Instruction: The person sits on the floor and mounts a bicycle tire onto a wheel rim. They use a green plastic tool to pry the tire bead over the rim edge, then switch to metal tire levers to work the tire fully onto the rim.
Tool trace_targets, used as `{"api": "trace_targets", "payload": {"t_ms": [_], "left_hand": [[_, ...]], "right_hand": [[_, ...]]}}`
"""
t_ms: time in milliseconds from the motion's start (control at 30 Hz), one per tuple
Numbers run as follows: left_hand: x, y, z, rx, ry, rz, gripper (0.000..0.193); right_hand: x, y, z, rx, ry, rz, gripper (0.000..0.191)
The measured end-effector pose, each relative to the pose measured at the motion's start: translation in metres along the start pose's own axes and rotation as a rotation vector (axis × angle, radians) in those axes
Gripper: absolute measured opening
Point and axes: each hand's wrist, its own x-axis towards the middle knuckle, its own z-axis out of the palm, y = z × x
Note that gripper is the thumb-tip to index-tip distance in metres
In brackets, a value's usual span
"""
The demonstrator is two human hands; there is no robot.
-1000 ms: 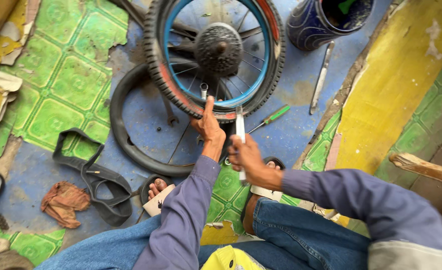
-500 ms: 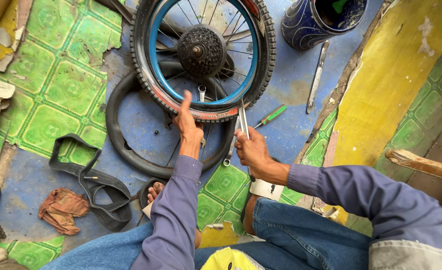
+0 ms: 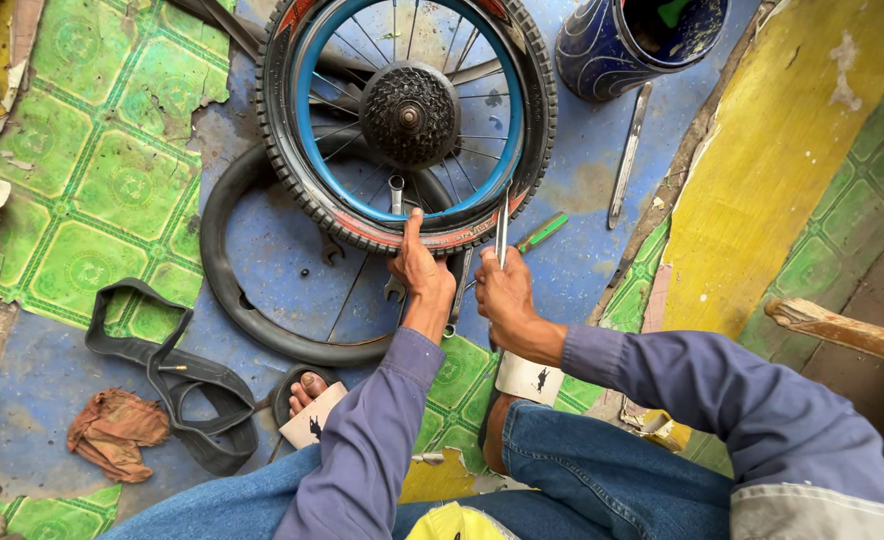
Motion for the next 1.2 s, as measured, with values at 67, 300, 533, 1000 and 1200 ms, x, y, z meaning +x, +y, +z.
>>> {"api": "trace_targets", "payload": {"t_ms": [67,300,533,1000,1200], "left_hand": [[-0.002,-0.003,0.002,0.021,0.041,-0.014,0.068],[-0.009,-0.013,0.0,0.002,-0.137,0.177,0.052],[0.0,-0.012,-0.004,0.007,-0.081,0.162,0.046],[0.005,-0.005,-0.007,0.004,-0.013,0.083,0.047],[-0.001,0.014,0.005,0.015,-0.068,0.093,0.037]], "right_hand": [[0.006,0.005,0.005,0.012,0.029,0.004,0.02],[0.029,0.016,0.021,0.128,0.056,-0.052,0.02],[0.03,0.031,0.021,0.183,-0.018,-0.09,0.024],[0.025,0.031,0.027,0.18,-0.081,-0.144,0.028],[0.022,0.018,0.006,-0.515,-0.232,-0.962,0.023]]}}
